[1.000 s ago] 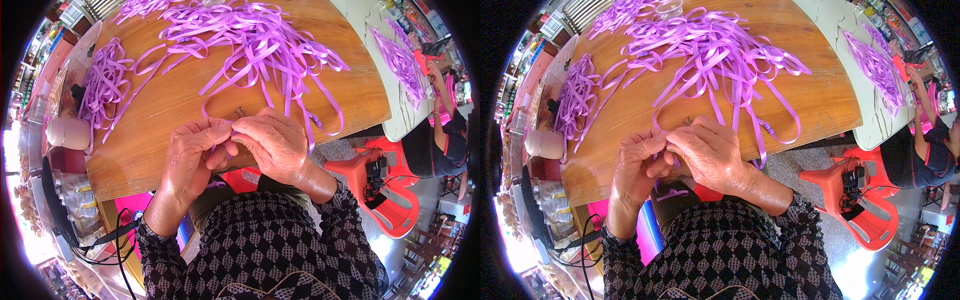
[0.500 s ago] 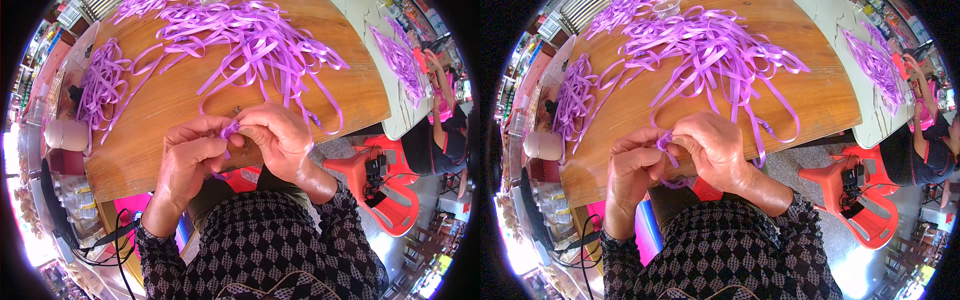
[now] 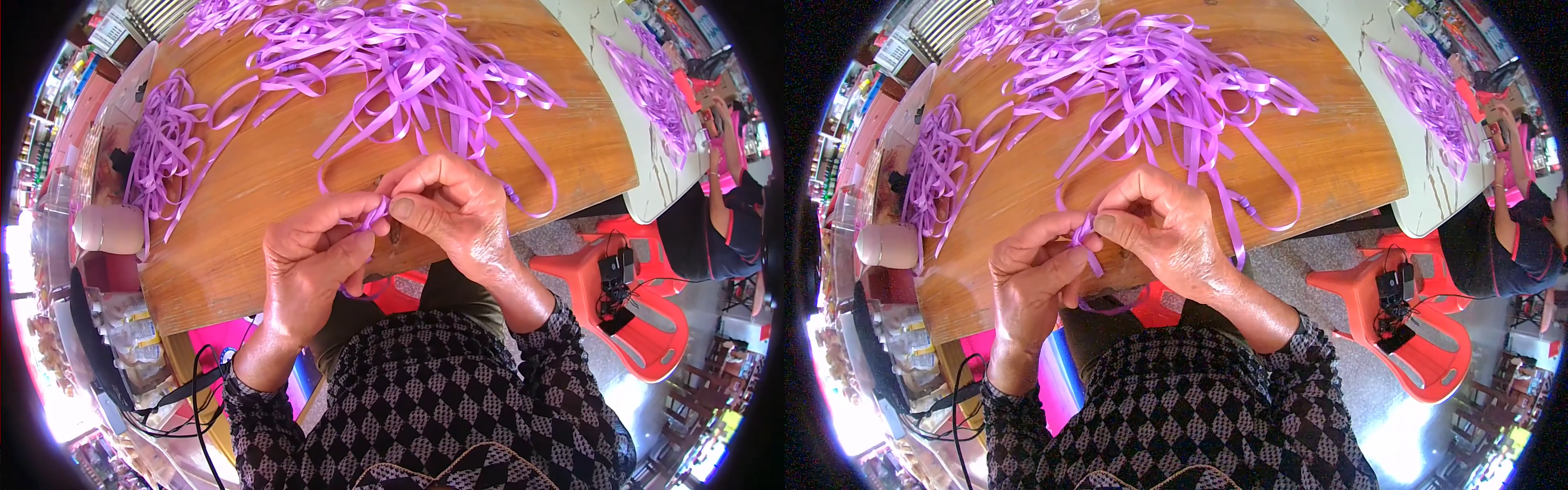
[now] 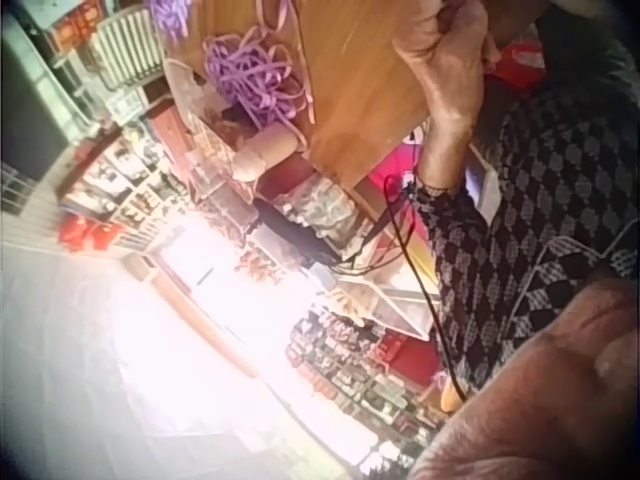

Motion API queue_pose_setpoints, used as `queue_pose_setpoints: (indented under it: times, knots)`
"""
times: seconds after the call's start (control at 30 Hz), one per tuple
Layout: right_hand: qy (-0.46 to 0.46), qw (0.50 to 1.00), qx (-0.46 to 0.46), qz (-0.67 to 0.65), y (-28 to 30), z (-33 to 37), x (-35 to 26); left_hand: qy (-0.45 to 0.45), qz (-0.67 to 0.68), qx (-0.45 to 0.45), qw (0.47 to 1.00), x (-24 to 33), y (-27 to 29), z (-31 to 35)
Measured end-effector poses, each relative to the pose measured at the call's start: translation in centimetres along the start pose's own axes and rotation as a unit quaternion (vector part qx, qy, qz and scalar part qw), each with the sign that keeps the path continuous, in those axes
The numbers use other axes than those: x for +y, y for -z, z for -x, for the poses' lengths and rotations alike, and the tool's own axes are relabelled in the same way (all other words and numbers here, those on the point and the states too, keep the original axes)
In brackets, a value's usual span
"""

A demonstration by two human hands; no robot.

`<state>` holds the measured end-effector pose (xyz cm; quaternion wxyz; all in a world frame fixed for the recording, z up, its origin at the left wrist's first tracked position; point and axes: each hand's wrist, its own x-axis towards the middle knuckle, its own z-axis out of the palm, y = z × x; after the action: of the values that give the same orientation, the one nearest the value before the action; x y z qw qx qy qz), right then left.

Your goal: The person ties knots in purple ribbons by hand, picking up one ribbon at a time from a pile on a wooden table. They stretch each ribbon, form a loop to create a knot, and pull it tight before returning it to the table.

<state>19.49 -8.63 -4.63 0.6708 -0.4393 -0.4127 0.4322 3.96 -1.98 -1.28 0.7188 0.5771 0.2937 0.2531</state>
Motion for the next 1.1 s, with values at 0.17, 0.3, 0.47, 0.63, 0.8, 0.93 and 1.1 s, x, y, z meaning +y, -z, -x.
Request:
queue_pose_setpoints:
  times: [0.17, 0.3, 0.47, 0.63, 0.8, 0.93, 1.1]
  knots:
    - [-0.022, 1.0, 0.017, -0.015, 0.1, 0.2, 0.0, -0.003, 0.021, -0.002, 1.0, -0.3, -0.3, -0.4]
    - [-0.005, 0.998, 0.032, -0.059, 0.0, 0.3, 0.5, 0.005, 0.056, -0.031, 0.998, -0.3, -0.2, -0.8]
    - [-0.083, 0.992, 0.023, -0.094, 0.8, 0.3, 0.9, 0.013, 0.061, 0.004, 0.998, 0.5, -0.9, -0.2]
    - [-0.131, 0.963, -0.014, -0.235, 1.6, 0.6, 1.3, -0.022, -0.003, 0.053, 0.998, 0.9, 0.1, 0.1]
    - [-0.201, 0.932, -0.072, -0.294, 1.5, 0.9, 0.6, -0.072, -0.126, 0.077, 0.986, 1.7, 0.9, 0.7]
    - [-0.192, 0.963, -0.068, -0.177, 2.0, 1.2, 0.5, -0.09, -0.284, 0.041, 0.954, 2.0, 1.6, 1.1]
    - [-0.184, 0.975, -0.069, -0.102, 1.6, 0.9, -0.3, 0.098, -0.151, -0.029, 0.983, 1.7, 0.6, 0.7]
